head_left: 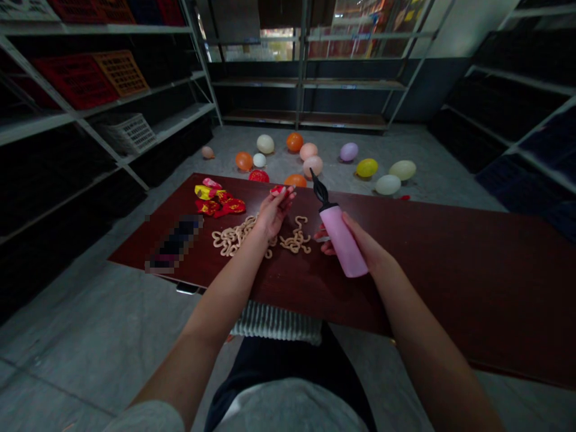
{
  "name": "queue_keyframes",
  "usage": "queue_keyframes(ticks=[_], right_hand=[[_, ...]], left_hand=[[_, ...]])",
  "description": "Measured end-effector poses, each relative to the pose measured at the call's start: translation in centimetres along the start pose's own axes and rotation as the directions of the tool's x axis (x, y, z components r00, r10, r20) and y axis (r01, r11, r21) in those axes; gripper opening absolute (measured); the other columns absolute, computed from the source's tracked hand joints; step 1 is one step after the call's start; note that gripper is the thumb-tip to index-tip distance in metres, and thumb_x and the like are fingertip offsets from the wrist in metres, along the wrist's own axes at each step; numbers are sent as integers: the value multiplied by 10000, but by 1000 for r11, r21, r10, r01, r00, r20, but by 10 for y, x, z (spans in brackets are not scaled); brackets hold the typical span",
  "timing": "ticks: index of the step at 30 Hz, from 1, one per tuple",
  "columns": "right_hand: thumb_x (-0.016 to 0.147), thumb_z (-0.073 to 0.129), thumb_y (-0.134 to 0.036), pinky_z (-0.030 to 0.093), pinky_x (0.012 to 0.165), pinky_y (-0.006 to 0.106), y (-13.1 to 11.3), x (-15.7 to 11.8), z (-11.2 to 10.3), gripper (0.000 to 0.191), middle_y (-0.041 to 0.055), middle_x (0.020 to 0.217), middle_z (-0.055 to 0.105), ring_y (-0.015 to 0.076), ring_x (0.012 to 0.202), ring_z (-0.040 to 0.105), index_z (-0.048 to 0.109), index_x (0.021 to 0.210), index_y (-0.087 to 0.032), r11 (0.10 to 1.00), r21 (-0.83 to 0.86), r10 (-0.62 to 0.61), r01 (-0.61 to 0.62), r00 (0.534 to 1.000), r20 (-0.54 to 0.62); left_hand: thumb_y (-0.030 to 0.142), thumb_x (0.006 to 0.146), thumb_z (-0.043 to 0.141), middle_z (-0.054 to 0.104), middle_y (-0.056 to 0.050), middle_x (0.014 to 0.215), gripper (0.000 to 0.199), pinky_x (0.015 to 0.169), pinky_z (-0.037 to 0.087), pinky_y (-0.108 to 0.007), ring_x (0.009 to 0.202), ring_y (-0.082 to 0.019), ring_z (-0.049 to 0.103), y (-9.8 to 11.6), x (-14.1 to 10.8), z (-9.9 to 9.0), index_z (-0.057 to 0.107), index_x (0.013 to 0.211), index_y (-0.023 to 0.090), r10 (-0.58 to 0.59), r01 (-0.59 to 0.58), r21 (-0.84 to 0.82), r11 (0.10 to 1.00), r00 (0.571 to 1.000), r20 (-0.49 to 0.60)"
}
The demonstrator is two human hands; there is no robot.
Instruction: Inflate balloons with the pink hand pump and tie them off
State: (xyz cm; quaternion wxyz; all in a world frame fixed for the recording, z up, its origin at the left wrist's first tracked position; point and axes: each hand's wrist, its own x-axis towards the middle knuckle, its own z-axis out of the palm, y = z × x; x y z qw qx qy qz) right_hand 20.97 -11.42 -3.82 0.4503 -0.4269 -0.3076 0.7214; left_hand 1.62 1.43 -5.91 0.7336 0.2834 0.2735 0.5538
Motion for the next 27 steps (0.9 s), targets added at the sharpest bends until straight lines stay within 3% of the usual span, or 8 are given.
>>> queue_keyframes(ticks=[6, 17, 27], right_hand=[[948, 440, -501, 616, 587, 350, 3, -2, -5, 422, 135, 926, 746, 204, 630, 709, 644, 1087, -158, 993, -120, 26, -18, 997, 70], [946, 478, -473, 602, 511, 307, 2, -7, 4, 372, 124, 825, 747, 194, 551, 688, 659, 931, -148, 977, -213, 20, -22, 1000, -13], [928, 524, -463, 589, 473, 306, 6, -4, 5, 325, 108, 774, 743, 203, 542, 687, 647, 927, -162, 952, -298, 70, -73, 997, -21]], left_hand=[[192, 911, 606, 734, -52, 1098, 46, 723, 483, -212, 906, -123, 700, -1, 3, -3, 646, 912, 169, 35, -35, 23, 999, 999, -14], [153, 924, 576, 732, -62, 1088, 76, 802, 509, -248, 929, -143, 695, -5, -6, 8, 646, 953, 164, 34, -35, 43, 998, 999, 25], [201, 921, 597, 724, -39, 1062, 19, 781, 493, -231, 900, -121, 686, -10, 2, 3, 603, 921, 183, 158, -152, 48, 987, 971, -180]])
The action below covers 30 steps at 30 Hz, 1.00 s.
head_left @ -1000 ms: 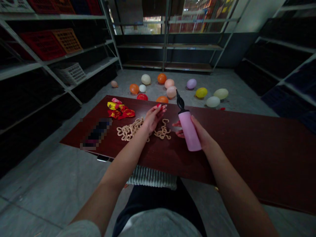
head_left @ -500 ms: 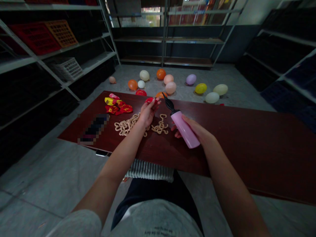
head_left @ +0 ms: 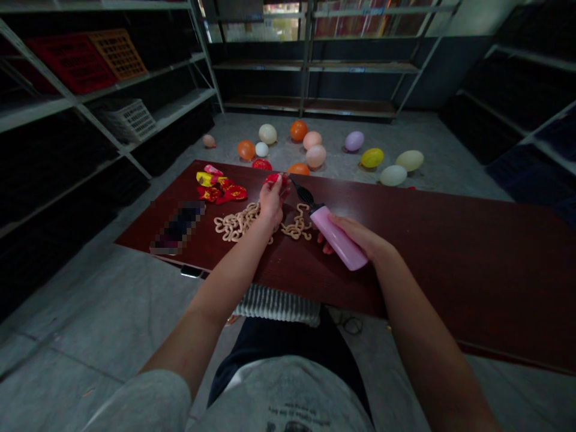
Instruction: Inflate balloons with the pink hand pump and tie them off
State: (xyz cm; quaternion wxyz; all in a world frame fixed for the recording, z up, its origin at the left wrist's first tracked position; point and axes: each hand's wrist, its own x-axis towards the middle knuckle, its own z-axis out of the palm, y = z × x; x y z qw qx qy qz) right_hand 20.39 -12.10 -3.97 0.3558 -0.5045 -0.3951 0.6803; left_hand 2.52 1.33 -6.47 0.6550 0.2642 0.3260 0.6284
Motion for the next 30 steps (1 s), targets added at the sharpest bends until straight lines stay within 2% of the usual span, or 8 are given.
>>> queue_keyframes(ticks=[4, 9, 13, 19, 30], right_hand=[[894, 587, -466, 597, 493, 296, 2, -1, -4, 310, 97, 732, 734, 203, 558, 694, 642, 901, -161, 1000, 14, 15, -16, 996, 88], [861, 632, -478, 599, 499, 300, 7, -2, -15, 307, 86, 729, 731, 210, 568, 700, 615, 899, -173, 1000, -6, 28, -27, 1000, 12], [852, 631, -507, 599, 506, 310, 10, 0, -18, 347, 93, 751, 727, 216, 584, 703, 614, 922, -167, 999, -44, 13, -12, 1000, 18], [856, 617, -514, 592, 525, 307, 7, -4, -14, 335, 66, 760, 720, 203, 594, 699, 603, 933, -188, 995, -92, 27, -30, 999, -33], [903, 542, -517, 585, 561, 302, 5, -5, -5, 345, 61, 744, 701, 188, 598, 689, 573, 914, -173, 998, -46, 43, -43, 999, 9]], left_hand=[[230, 945, 563, 726, -51, 1044, 85, 760, 505, -234, 869, -125, 692, 3, 1, 1, 617, 921, 168, 30, -27, -60, 998, 999, 45], [222, 930, 591, 741, -52, 889, 96, 704, 502, -210, 755, -111, 687, 8, -3, 4, 640, 905, 144, -9, 15, -50, 999, 994, 113], [230, 905, 630, 744, -39, 875, 82, 696, 495, -204, 742, -104, 688, 7, -5, 5, 643, 919, 150, -38, 41, -27, 999, 992, 118], [222, 905, 629, 744, -38, 865, 79, 662, 481, -187, 716, -90, 683, 7, -2, 2, 637, 919, 145, -29, 32, -54, 998, 998, 55], [376, 736, 788, 745, -39, 858, 272, 693, 479, -225, 740, -128, 662, 1, -11, 5, 661, 817, 149, -6, -8, 82, 997, 984, 177]])
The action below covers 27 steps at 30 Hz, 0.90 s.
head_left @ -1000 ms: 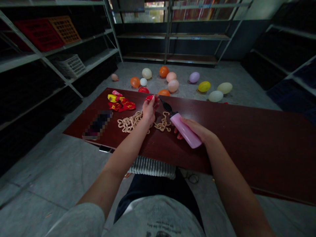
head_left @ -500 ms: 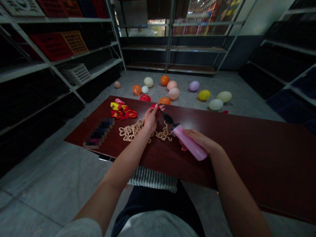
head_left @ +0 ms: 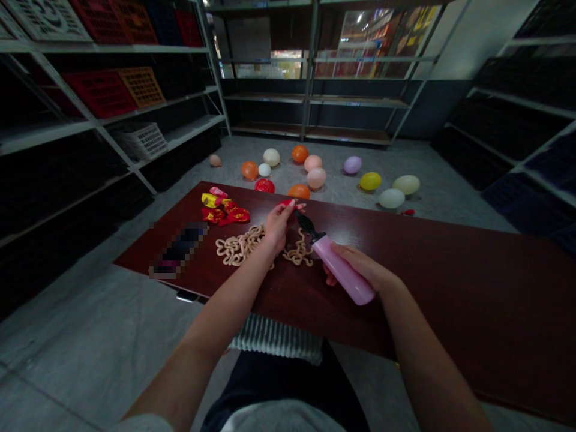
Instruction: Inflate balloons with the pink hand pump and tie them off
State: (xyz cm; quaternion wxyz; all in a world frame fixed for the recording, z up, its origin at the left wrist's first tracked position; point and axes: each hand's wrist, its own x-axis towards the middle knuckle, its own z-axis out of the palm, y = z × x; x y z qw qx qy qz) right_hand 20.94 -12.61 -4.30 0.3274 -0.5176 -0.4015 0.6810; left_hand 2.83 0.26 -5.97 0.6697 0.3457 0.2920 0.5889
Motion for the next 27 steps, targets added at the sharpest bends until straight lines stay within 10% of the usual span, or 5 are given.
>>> queue_keyframes(ticks=[19, 27], right_hand=[[882, 544, -578, 601, 606, 324, 1, 2, 7, 463, 85, 758, 704, 199, 633, 700, 631, 973, -133, 992, 85, -104, 98, 992, 70], [895, 493, -608, 593, 639, 343, 8, 7, 5, 490, 99, 774, 702, 206, 658, 700, 627, 919, -137, 992, 59, -113, 108, 990, 85]], left_hand=[[499, 911, 569, 694, -144, 1180, 404, 812, 507, -328, 1016, -255, 680, 18, -16, 10, 699, 1075, 153, -250, 302, -72, 951, 882, 399], [391, 959, 527, 670, -75, 811, 325, 779, 532, -323, 801, -187, 677, 22, -26, 19, 691, 1011, 116, -301, 421, -216, 881, 850, 432]])
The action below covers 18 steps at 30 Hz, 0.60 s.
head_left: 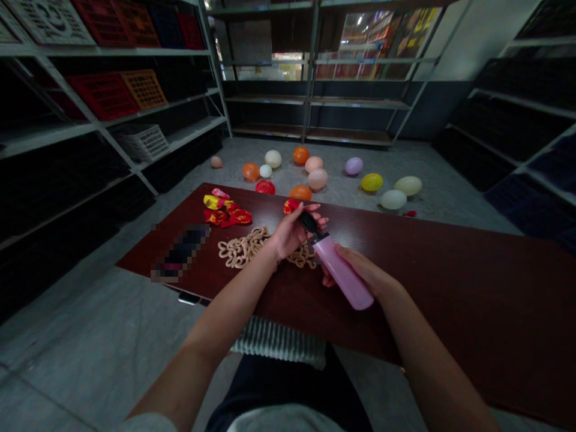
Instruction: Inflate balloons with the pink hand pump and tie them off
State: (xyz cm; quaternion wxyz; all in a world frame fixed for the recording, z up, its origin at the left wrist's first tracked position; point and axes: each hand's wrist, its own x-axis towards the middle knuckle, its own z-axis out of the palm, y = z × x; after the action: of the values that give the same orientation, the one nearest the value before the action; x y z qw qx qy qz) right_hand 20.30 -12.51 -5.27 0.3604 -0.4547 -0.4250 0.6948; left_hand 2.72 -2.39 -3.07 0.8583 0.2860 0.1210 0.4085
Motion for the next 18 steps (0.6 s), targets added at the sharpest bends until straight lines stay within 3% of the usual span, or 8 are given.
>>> queue_keyframes(ticks=[3, 5, 7, 13, 18], right_hand=[[879, 536, -595, 578, 622, 321, 0, -2, 1, 468, 89, 820, 698, 191, 667, 690, 619, 987, -147, 1000, -29, -9, 11, 999, 37], [827, 640, -551, 547, 557, 273, -1, -3, 3, 476, 61, 885, 686, 156, 637, 668, 586, 1119, -180, 999, -54, 8, -4, 997, 72], [764, 733, -493, 503, 512, 228, -1, -3, 3, 576, 43, 946, 667, 121, 618, 640, 540, 1225, -207, 996, -84, 5, 4, 994, 113], [720, 782, -436, 490, 539, 218, -2, 4, -4, 749, 84, 1030, 683, 121, 668, 638, 467, 1350, -183, 996, -90, -7, 20, 989, 150], [724, 784, -405, 535, 603, 237, -2, 9, -14, 743, 71, 991, 701, 141, 712, 676, 466, 1354, -174, 1000, 8, -28, 27, 988, 150]], left_hand=[[484, 930, 548, 449, 29, 529, 394, 618, 508, -259, 519, -110, 526, 4, -1, 5, 688, 937, 116, 19, -20, -151, 988, 1000, -10], [537, 912, 549, 300, 70, 452, 434, 449, 388, -204, 401, -77, 369, 8, -1, 3, 675, 859, 126, 54, -63, -205, 977, 997, -50], [540, 919, 539, 222, 86, 426, 443, 375, 265, -188, 357, -61, 274, 13, 0, -1, 660, 809, 128, 101, -121, -227, 966, 990, -99], [433, 951, 550, 182, 97, 416, 367, 355, 209, -173, 331, -43, 227, 23, 4, -13, 632, 755, 134, 119, -155, -217, 964, 978, -169], [447, 974, 495, 203, 91, 434, 412, 355, 217, -174, 339, -38, 225, 24, 9, -13, 606, 720, 143, 140, -174, -195, 965, 974, -175]])
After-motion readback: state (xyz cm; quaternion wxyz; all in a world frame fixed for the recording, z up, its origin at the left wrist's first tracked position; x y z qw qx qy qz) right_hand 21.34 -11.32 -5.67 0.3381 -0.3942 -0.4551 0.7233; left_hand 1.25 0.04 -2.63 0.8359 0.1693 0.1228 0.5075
